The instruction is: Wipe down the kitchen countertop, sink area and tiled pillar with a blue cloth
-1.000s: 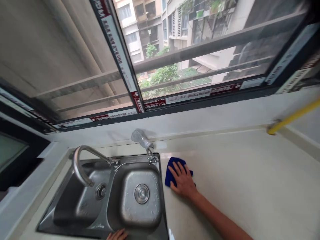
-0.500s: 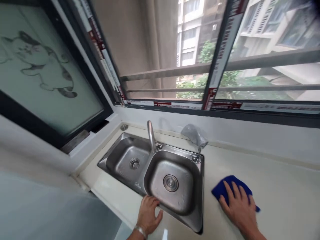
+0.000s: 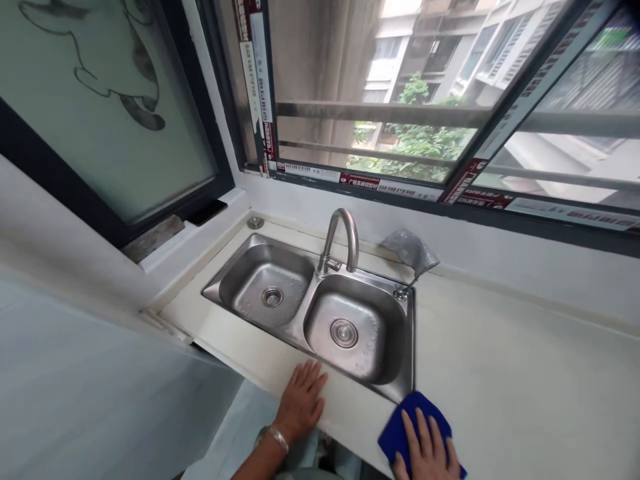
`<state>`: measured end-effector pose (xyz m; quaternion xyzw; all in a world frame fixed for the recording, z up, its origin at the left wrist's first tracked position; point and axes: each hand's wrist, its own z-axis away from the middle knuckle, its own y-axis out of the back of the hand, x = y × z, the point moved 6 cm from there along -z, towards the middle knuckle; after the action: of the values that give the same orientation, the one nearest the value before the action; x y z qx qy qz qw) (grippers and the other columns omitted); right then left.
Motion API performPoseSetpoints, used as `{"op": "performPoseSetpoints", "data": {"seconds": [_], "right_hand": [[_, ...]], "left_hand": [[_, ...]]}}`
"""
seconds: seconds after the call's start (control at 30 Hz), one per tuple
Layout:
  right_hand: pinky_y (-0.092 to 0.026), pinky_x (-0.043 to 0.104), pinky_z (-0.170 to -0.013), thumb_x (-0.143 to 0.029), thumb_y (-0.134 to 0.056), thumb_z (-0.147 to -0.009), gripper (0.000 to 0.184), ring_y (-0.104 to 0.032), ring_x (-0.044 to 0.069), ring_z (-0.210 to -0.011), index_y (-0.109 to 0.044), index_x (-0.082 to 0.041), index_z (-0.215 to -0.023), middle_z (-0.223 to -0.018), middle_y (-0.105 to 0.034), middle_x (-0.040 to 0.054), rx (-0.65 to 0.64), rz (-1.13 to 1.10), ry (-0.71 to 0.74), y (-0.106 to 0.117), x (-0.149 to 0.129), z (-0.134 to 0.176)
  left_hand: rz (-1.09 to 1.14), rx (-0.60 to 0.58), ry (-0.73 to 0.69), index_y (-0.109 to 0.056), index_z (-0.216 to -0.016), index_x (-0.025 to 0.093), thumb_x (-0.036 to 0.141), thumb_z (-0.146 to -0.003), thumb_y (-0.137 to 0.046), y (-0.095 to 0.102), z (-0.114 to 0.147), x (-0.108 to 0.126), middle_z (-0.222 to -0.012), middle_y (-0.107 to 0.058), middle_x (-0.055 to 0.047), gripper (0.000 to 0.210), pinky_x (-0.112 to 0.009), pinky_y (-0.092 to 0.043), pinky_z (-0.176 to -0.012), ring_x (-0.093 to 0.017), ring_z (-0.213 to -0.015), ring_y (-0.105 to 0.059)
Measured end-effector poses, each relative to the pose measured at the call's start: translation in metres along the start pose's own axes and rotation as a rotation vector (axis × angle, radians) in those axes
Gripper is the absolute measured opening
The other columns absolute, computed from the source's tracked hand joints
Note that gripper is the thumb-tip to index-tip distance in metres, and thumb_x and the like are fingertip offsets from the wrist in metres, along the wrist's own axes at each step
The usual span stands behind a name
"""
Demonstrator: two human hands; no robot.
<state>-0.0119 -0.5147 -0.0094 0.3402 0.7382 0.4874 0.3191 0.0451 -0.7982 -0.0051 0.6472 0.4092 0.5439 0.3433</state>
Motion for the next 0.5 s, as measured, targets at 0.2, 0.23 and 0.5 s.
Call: {"op": "performPoseSetpoints", "data": {"seconds": [0.2, 0.23, 0.5], "right_hand": [[-0.023, 0.067, -0.113, -0.033, -0.050, -0.081, 0.093, -0.027, 0.042, -0.145, 0.000, -0.025, -0.158, -0.165, -0.014, 0.0132, -0.095, 0.021, 0.163, -0.022, -0.122, -0.049], [-0.023, 0.067, -0.113, -0.032, -0.051, -0.081, 0.093, -0.026, 0.042, -0.146, -0.001, -0.025, -0.159, -0.165, -0.015, 0.0136, -0.103, 0.015, 0.188, -0.027, -0.142, -0.057], [-0.021, 0.064, -0.116, -0.026, -0.049, -0.083, 0.082, -0.022, 0.039, -0.148, -0.015, -0.024, -0.158, -0.162, -0.026, 0.0116, -0.137, -0.057, 0.476, -0.073, -0.271, -0.112]], "left_hand": [[-0.088, 0.022, 0.083, -0.018, -0.156, 0.024, 0.029, -0.097, -0.045, 0.027, 0.060, -0.028, -0.162, -0.030, -0.007, 0.065, -0.054, -0.037, -0.119, -0.026, -0.152, -0.021], [-0.077, 0.027, 0.095, -0.017, -0.156, 0.023, 0.027, -0.096, -0.045, 0.032, 0.069, -0.033, -0.162, -0.030, -0.008, 0.065, -0.053, -0.038, -0.119, -0.025, -0.152, -0.021], [0.042, 0.027, 0.192, -0.014, -0.157, 0.023, 0.020, -0.094, -0.042, 0.066, 0.134, -0.075, -0.160, -0.034, -0.008, 0.069, -0.050, -0.043, -0.117, -0.024, -0.148, -0.031]]}}
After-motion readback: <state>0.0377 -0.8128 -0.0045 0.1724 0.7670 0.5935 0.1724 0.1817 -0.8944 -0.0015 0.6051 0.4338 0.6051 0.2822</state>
